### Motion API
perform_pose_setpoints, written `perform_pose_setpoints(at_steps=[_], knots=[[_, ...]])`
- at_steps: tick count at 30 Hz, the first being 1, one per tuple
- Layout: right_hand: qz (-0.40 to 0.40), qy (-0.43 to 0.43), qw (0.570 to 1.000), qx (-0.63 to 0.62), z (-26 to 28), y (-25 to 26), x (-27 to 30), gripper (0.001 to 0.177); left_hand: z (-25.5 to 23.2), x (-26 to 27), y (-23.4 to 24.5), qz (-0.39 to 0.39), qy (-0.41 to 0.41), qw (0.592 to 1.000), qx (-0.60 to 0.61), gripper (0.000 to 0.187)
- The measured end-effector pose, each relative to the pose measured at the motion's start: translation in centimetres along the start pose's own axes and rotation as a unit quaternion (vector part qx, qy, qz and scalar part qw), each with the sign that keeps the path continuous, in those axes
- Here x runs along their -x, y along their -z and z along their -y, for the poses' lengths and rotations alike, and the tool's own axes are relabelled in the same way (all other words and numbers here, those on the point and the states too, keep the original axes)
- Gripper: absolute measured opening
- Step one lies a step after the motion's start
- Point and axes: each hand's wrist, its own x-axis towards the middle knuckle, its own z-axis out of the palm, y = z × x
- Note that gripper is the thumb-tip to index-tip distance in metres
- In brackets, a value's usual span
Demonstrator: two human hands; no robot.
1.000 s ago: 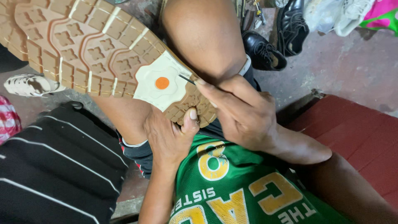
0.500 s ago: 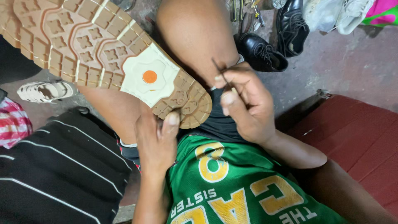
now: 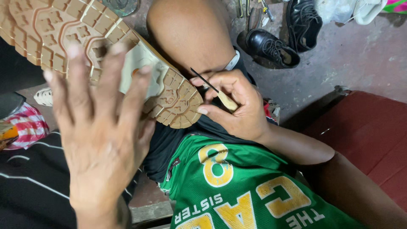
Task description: The person is repairing a tan work boot by stitching the sole to the upper. They use a stitching awl to pierce the sole and pull a thread through, then use a knife to trim excess material. The task is performed while sitting on the floor in a cluttered workshop.
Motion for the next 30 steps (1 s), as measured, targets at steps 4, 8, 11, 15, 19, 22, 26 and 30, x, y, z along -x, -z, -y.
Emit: perform_pose_setpoints(at_steps=[4,8,11,15,19,22,26,30], knots=[[-0.004,0.014,1.0,-0.006,-0.6,-0.4,0.3,0.044,0.3,-3.4,0.2,0.066,-0.122,0.986,-0.096,0.082],[-0.007,0.028,1.0,-0.001,-0.8,-0.2,0.3,0.043,0.8,-4.3,0.9,0.093,-0.13,0.986,-0.041,0.088],[-0.006,0.033,0.999,-0.023,-0.6,-0.1,-0.1,0.039,1.2,-4.1,0.7,0.076,-0.122,0.988,-0.052,0.089],[-0.001,0.062,0.998,0.007,0.7,0.3,-1.1,0.043,1.2,-2.8,0.3,0.002,-0.095,0.995,-0.043,0.087],[-0.003,0.133,0.991,-0.003,2.1,-0.1,-3.3,0.041,0.4,-1.4,-0.4,-0.093,-0.043,0.994,-0.036,0.094],[-0.019,0.165,0.986,0.005,2.7,-0.4,-4.5,0.029,-0.5,-0.3,-1.0,-0.168,-0.008,0.985,-0.023,0.097],[-0.055,0.17,0.983,0.034,3.2,-1.0,-5.6,0.021,-1.6,-0.1,-2.5,-0.247,0.03,0.968,-0.017,0.095],[-0.064,0.204,0.976,0.035,4.1,-1.7,-6.3,0.02,-2.8,0.1,-3.4,-0.28,0.064,0.958,0.018,0.091]])
